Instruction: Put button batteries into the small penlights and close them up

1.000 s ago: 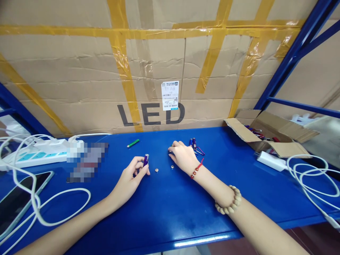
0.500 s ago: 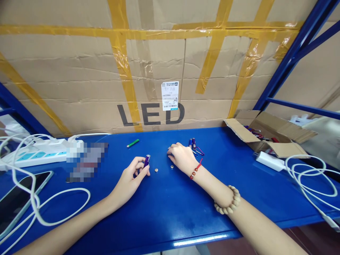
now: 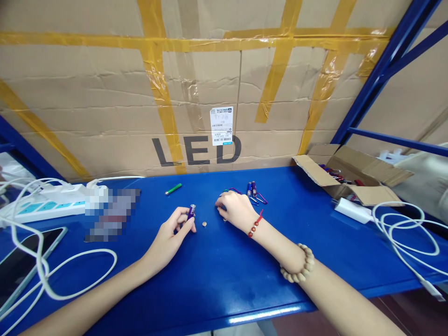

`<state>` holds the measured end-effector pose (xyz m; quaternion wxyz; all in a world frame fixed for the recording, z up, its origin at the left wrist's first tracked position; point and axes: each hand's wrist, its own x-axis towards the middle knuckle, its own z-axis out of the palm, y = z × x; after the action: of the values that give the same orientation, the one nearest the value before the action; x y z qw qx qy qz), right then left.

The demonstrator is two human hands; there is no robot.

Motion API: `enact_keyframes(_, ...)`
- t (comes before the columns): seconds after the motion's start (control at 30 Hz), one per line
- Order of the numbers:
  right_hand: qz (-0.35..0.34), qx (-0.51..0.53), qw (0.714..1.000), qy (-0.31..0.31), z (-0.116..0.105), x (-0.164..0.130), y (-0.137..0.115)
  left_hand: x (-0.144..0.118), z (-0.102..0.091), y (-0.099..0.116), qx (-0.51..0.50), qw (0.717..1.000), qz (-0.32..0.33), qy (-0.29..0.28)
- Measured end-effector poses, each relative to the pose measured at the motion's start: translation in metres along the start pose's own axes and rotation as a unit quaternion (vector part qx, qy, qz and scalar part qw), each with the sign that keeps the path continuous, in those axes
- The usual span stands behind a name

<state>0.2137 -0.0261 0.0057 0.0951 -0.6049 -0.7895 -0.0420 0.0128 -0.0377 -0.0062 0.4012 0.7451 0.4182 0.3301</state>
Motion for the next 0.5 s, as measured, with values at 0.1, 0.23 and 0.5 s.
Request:
enact_keyframes(0.1, 0.001, 0.001, 1.0, -0.003, -0.0009, -0.0003, -0.0006, 0.0004, -0.0003, 0.0009, 0.001, 1.0, -0.001, -0.003)
enact_keyframes(0.23, 0.006, 0.004, 1.0, -0.004, -0.0022, 0.0002, -0.0014, 0.001, -0.0006, 0.0014, -0.001, 1.0, 0.003, -0.005)
enact_keyframes(0.5, 0.009, 0.009, 1.0, -0.002, -0.0044, -0.0007, -0.0043, 0.0005, 0.0005, 0.0006, -0.002, 1.0, 0.007, -0.009)
